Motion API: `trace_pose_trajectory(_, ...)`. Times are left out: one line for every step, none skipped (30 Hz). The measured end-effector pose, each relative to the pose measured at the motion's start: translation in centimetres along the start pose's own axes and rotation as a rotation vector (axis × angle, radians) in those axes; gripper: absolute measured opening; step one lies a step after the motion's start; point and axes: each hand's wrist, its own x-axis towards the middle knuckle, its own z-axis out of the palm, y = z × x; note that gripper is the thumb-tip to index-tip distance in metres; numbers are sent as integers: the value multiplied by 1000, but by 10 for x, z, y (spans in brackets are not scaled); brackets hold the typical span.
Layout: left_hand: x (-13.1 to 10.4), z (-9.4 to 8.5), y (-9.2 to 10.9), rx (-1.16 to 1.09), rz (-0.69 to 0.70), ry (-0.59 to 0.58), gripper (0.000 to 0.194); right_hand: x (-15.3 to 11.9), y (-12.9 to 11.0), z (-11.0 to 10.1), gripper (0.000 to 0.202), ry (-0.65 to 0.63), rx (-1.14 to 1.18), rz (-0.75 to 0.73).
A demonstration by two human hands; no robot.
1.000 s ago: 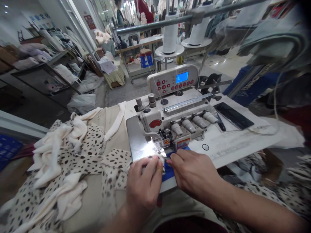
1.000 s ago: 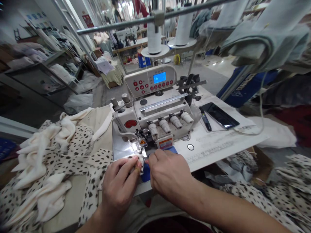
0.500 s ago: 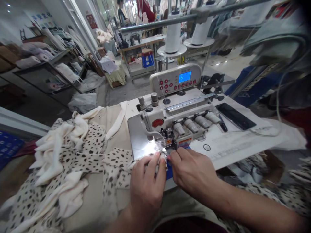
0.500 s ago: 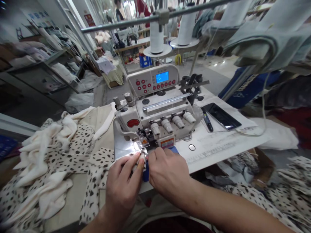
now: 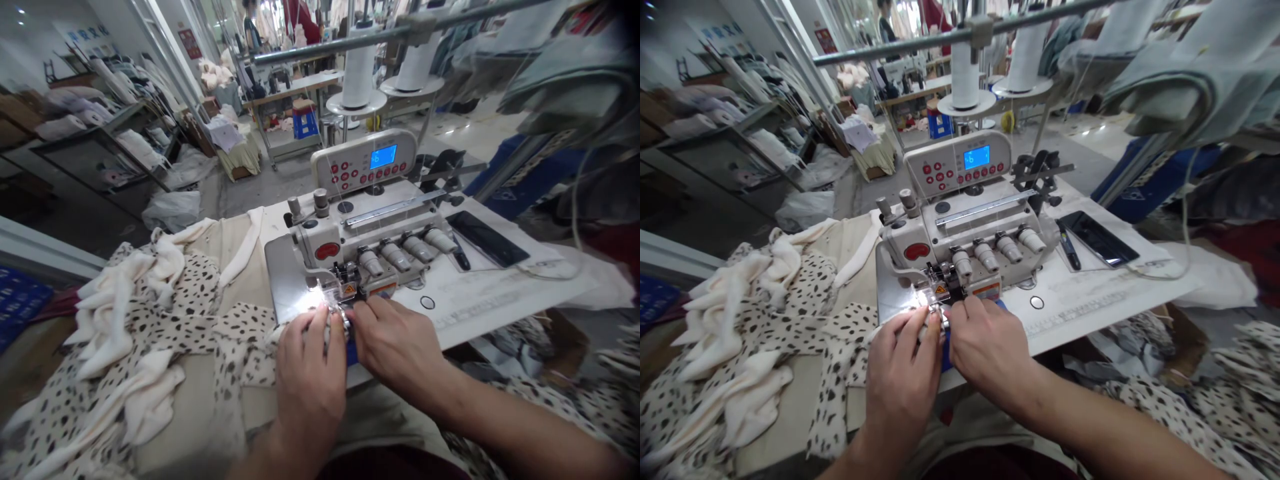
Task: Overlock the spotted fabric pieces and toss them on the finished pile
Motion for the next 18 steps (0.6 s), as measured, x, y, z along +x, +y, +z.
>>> trace_pose_trajectory(-2,-1,0,7,3,-3,36,-4,2,1,27,26,4,7)
trace_pose_trajectory(-3,-1,0,4,7,-4,38,-9,3,1,29,47,10,15)
trace_pose_trajectory(-4,-2,0,-14,5,-1,39,-15,5,1,30,62,20,24)
trace_pose_trajectory(-5,-3,-1,-44,-2,2,38,-21,7,1,30,72,34,34)
trace_pose_trajectory(-6,-4,-1,-82,-14,7,37,-27,9,0,30,78,51,44)
trace_pose_trajectory(-6,-5,-2,-117,-28,10,35,-33,10,-1,29,77,70,55)
trace_pose_trajectory(-5,-6,-2,-144,-40,12,32,-38,11,-2,28,73,90,63)
trace_pose_trajectory(-5,-7,-2,-162,-50,14,29,-43,12,-3,27,67,112,67)
trace_pose_trajectory(-4,-8,-2,-172,-56,11,26,-48,13,-4,26,59,135,67)
trace_pose_trajectory(-3,-8,-2,-178,-62,4,24,-51,13,-5,24,49,159,64)
trace_pose_trajectory(-2,-8,-2,-184,-69,-4,22,-54,13,-5,23,39,182,60)
trace_pose_trajectory(0,-7,-3,-193,-74,-14,22,-57,13,-6,22,28,202,55)
trace_pose_trajectory(1,-7,-3,-202,-78,-22,23,-59,12,-6,22,20,219,53)
trace_pose_trajectory(2,-6,-4,-209,-81,-26,22,-61,11,-5,22,12,232,51)
trace_pose_trajectory(3,-5,-6,-214,-84,-27,21,-63,10,-4,23,7,242,50)
trace_pose_trajectory(5,-5,-7,-218,-89,-31,18,-64,8,-3,23,2,252,49)
trace_pose_trajectory(6,-4,-9,-219,-96,-36,15,-66,6,-3,24,-1,262,48)
trace_pose_trajectory(8,-4,-11,-219,-105,-43,13,-67,5,-2,24,-5,274,49)
